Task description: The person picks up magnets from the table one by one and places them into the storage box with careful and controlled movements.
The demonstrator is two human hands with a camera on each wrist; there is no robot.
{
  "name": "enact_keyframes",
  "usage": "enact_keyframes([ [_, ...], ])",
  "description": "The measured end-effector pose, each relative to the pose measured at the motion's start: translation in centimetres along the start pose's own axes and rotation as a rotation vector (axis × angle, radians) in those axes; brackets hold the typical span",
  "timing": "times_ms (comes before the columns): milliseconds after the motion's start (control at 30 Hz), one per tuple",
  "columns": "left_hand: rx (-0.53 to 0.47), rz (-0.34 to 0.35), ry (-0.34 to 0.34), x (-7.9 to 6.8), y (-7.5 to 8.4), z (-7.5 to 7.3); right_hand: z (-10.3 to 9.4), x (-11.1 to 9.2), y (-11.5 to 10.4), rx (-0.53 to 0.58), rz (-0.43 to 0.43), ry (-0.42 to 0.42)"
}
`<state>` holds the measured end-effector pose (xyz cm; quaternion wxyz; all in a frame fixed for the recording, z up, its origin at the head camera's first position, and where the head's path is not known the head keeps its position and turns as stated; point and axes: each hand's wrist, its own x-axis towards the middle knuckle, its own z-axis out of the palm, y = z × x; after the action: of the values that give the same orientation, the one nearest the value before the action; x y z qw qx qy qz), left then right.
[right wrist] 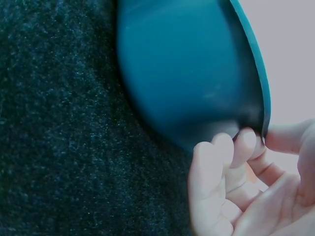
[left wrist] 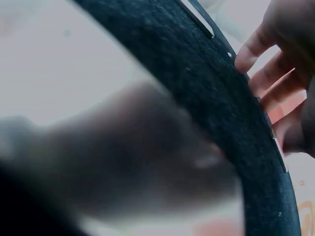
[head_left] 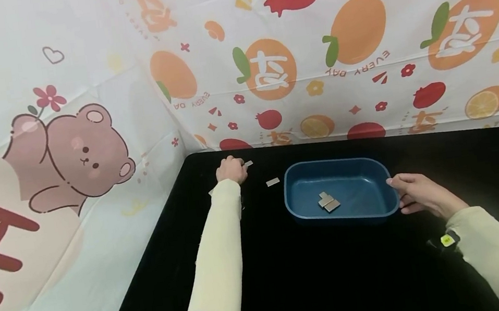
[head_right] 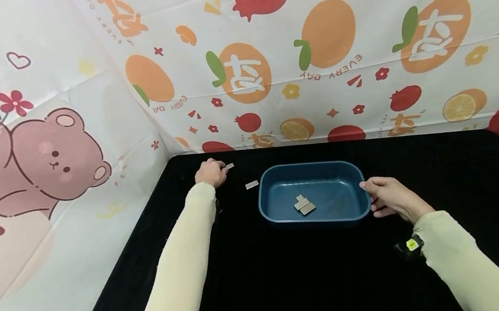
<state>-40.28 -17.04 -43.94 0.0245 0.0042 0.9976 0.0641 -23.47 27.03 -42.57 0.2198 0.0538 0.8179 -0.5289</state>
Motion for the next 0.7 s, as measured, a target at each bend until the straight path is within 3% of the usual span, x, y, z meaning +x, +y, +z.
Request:
enact_keyframes([
  [333,-0.063,-0.093,0.033,-0.12,-0.06,0.08,0.76,0.31,0.35,0.011,0.007,0.013],
  [500,-0.083,-0.090,0.030,-0.05,-0.46,0.83,0.87,0.21,0.47,0.015,0.009,0.012],
  [700,-0.114,-0.107,0.025,0.18,0.40,0.06,0.41,0.21,0.50,0.016,-0.004,0.030],
])
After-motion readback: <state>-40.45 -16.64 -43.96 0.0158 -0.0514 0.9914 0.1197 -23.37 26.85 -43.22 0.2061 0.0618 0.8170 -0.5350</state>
